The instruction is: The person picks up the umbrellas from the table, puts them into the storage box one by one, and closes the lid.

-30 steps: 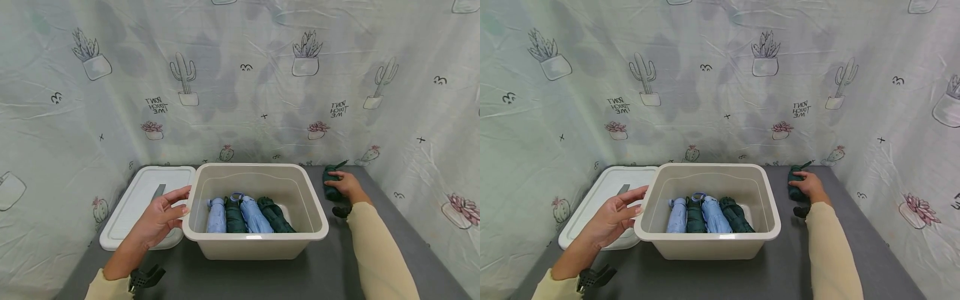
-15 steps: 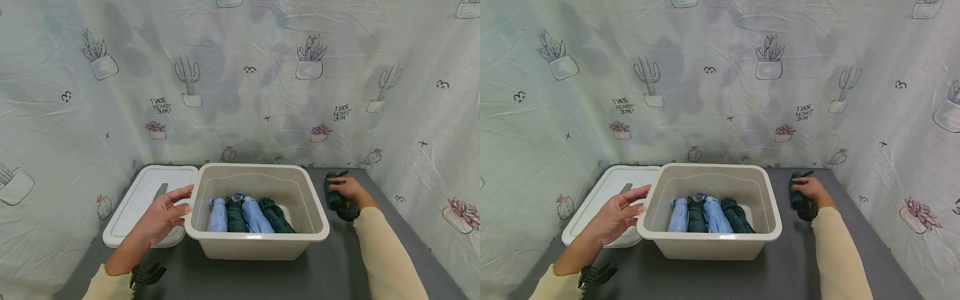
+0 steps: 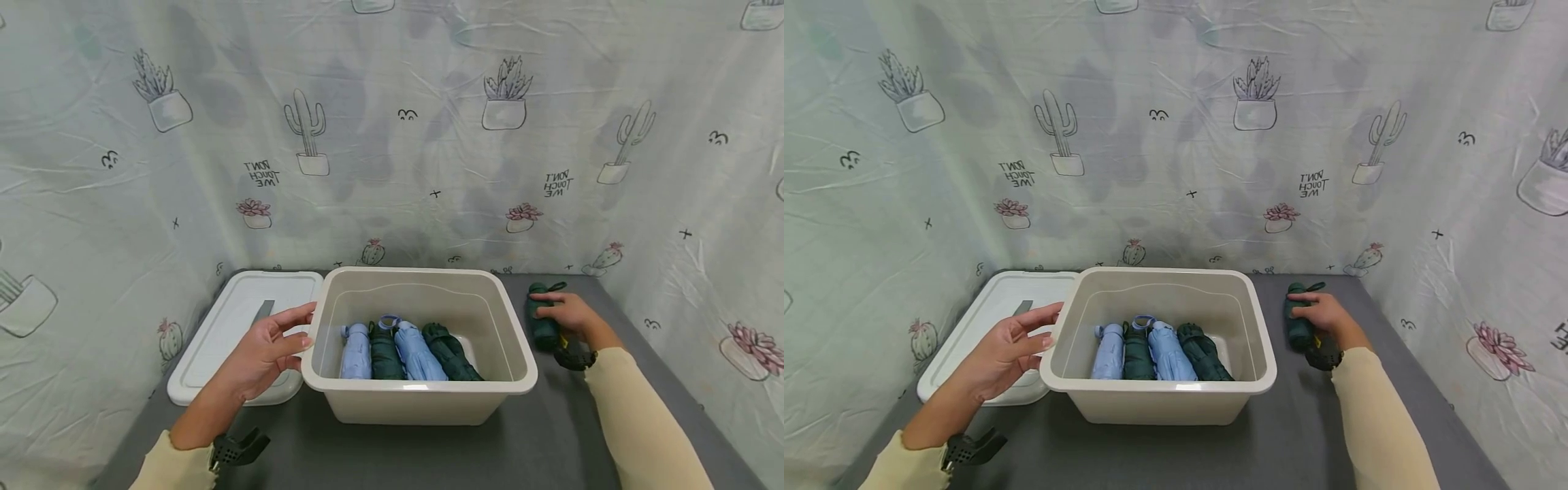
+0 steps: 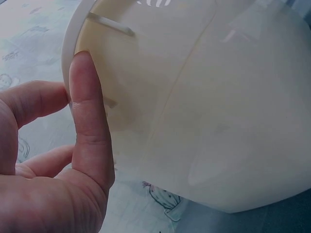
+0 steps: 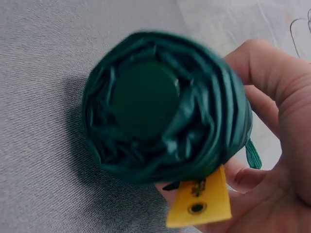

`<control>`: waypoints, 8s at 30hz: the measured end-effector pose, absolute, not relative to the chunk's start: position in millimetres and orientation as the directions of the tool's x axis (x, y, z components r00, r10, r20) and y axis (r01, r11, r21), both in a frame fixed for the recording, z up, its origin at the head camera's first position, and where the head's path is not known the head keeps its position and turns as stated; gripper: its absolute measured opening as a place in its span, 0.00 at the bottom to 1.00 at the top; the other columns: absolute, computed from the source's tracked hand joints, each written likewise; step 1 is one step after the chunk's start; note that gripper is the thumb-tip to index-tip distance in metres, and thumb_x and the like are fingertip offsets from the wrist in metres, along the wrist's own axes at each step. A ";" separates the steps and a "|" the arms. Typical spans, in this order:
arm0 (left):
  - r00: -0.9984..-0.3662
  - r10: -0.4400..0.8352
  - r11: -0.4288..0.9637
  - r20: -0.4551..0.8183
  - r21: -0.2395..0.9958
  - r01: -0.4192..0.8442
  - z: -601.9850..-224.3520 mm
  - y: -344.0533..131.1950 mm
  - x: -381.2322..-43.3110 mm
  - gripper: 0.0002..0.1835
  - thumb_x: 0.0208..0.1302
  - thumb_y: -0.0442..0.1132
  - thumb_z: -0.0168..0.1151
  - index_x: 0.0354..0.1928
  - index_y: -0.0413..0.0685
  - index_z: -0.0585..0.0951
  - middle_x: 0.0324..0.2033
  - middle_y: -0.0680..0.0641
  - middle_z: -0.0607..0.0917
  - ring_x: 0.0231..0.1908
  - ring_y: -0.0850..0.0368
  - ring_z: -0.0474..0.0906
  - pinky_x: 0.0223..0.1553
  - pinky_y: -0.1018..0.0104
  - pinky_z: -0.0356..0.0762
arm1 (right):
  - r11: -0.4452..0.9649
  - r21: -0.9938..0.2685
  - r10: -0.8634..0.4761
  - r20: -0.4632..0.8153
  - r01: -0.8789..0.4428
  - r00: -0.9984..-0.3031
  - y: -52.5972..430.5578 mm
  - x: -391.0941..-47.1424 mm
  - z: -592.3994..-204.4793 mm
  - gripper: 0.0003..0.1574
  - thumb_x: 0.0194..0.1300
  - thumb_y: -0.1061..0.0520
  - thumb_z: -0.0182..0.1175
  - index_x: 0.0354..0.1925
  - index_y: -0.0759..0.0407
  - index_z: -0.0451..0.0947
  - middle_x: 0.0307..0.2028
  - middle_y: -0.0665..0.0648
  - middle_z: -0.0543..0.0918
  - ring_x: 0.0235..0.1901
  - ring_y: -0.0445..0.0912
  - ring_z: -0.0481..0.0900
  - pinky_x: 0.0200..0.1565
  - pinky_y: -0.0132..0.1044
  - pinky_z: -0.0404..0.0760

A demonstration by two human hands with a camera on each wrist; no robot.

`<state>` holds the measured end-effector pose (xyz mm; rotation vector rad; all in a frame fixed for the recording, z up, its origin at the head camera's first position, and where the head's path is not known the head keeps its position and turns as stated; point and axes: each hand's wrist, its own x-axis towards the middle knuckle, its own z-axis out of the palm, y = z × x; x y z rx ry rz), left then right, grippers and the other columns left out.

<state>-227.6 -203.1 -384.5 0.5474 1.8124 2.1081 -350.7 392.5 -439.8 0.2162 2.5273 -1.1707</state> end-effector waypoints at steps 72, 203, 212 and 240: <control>-0.896 0.438 -0.114 0.072 0.993 0.024 -388.0 -200.9 -224.8 0.35 0.73 0.28 0.57 0.77 0.33 0.57 0.58 0.38 0.71 0.46 0.50 0.87 0.38 0.54 0.90 | 0.202 -0.971 -0.415 -0.200 0.125 -0.888 306.9 -235.6 -304.6 0.30 0.74 0.62 0.58 0.70 0.42 0.74 0.63 0.49 0.76 0.56 0.49 0.83 0.52 0.51 0.88; -0.997 0.072 0.225 -0.026 0.974 -0.009 -421.5 -247.2 -280.8 0.30 0.76 0.49 0.58 0.68 0.32 0.71 0.45 0.54 0.87 0.44 0.65 0.87 0.50 0.64 0.87 | 0.495 -0.824 -0.180 0.214 -0.277 -0.960 247.7 -196.1 -329.5 0.16 0.69 0.51 0.68 0.52 0.56 0.86 0.50 0.51 0.88 0.49 0.34 0.85 0.49 0.27 0.85; -0.999 -0.021 0.449 -0.045 0.892 -0.050 -436.1 -269.8 -299.6 0.32 0.77 0.54 0.55 0.73 0.39 0.71 0.72 0.35 0.72 0.71 0.40 0.69 0.73 0.43 0.67 | 0.527 -0.607 -0.089 0.657 -0.595 -0.749 240.1 -172.8 -364.6 0.15 0.54 0.72 0.73 0.38 0.55 0.90 0.47 0.58 0.87 0.50 0.35 0.83 0.51 0.17 0.79; -0.983 -0.135 0.772 -0.125 0.609 -0.183 -450.5 -280.0 -317.8 0.31 0.73 0.43 0.57 0.71 0.31 0.69 0.69 0.20 0.66 0.70 0.25 0.63 0.65 0.34 0.71 | 0.385 -0.244 -0.201 0.919 -0.890 -0.338 235.7 -145.2 -393.6 0.15 0.62 0.52 0.74 0.32 0.64 0.90 0.41 0.66 0.83 0.55 0.48 0.80 0.64 0.28 0.77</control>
